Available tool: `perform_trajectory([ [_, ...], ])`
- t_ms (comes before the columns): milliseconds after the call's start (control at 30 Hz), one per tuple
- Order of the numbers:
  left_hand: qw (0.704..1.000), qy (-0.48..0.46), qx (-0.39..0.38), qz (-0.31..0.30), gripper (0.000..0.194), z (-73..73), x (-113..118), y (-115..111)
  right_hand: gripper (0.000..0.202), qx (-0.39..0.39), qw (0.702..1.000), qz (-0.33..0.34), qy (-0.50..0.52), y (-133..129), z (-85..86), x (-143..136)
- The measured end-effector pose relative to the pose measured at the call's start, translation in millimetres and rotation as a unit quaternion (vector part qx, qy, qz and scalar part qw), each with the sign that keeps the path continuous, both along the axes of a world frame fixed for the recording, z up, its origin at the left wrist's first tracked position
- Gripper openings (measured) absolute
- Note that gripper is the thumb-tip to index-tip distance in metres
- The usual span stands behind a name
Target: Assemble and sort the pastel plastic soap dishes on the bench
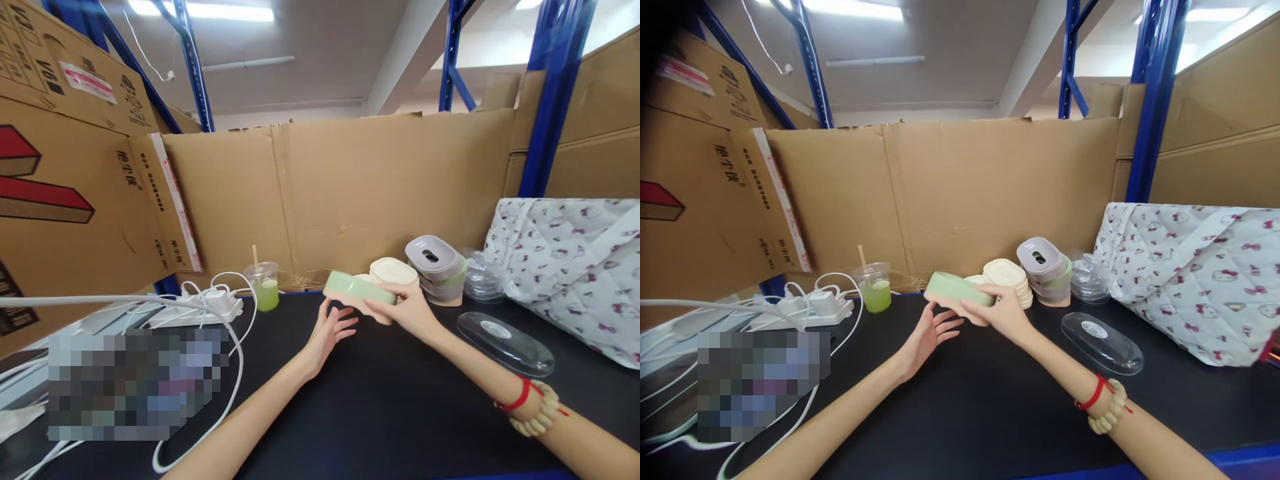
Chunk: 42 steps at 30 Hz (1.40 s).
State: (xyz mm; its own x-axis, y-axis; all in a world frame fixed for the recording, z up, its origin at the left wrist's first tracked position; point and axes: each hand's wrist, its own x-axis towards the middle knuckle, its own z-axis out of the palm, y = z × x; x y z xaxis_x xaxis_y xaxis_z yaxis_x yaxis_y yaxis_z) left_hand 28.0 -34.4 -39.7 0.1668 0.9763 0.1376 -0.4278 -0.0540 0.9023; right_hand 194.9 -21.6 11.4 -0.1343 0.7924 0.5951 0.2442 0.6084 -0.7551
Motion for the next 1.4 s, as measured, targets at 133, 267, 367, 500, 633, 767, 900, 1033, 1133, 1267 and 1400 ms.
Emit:
perform_trajectory([
  [133, 0.998, -0.034, -0.031, -0.035, 0.08, 1.3, 2, -3, 0.031, -0.111, 0.991, 0.074, 0.02, -8, -14.0, -11],
  [267, 0.998, -0.048, -0.028, -0.027, 0.075, -0.4, 9, -6, 0.034, -0.16, 0.982, 0.091, 0.05, -7, -13.5, 0],
  [367, 0.998, -0.048, -0.036, -0.028, 0.074, -4.5, 14, -5, 0.036, -0.176, 0.979, 0.096, 0.046, -6, -15.6, 5],
  [500, 0.998, -0.035, -0.036, -0.033, 0.064, -10.4, 15, -2, 0.041, -0.201, 0.972, 0.105, 0.057, -5, -20.6, 6],
  [633, 0.999, -0.026, -0.026, -0.026, 0.064, -12.5, 13, 1, 0.044, -0.213, 0.967, 0.124, 0.064, -2, -24.5, 6],
  [767, 1.0, -0.01, -0.015, -0.019, 0.071, -12.6, 10, 1, 0.049, -0.2, 0.97, 0.136, 0.024, -3, -26.0, 10],
  [900, 0.999, 0.04, 0.011, -0.029, 0.076, -15.2, 5, -2, 0.084, -0.215, 0.967, 0.137, -0.017, -7, -27.4, 12],
  [1033, 0.995, 0.079, 0.043, -0.039, 0.079, -19.2, 4, -4, 0.098, -0.258, 0.948, 0.187, -0.017, -10, -34.3, 8],
  [1133, 0.994, 0.087, 0.053, -0.044, 0.078, -19.6, 5, -5, 0.096, -0.236, 0.953, 0.188, -0.012, -11, -39.5, 4],
  [1267, 0.995, 0.079, 0.058, -0.011, 0.079, -17.4, 5, -3, 0.093, -0.12, 0.983, 0.138, 0.004, -7, -39.4, 4],
  [1400, 0.998, 0.064, 0.021, 0.005, 0.075, -15.6, 5, 0, 0.09, -0.133, 0.988, 0.079, 0.018, 0, -34.3, 11],
])
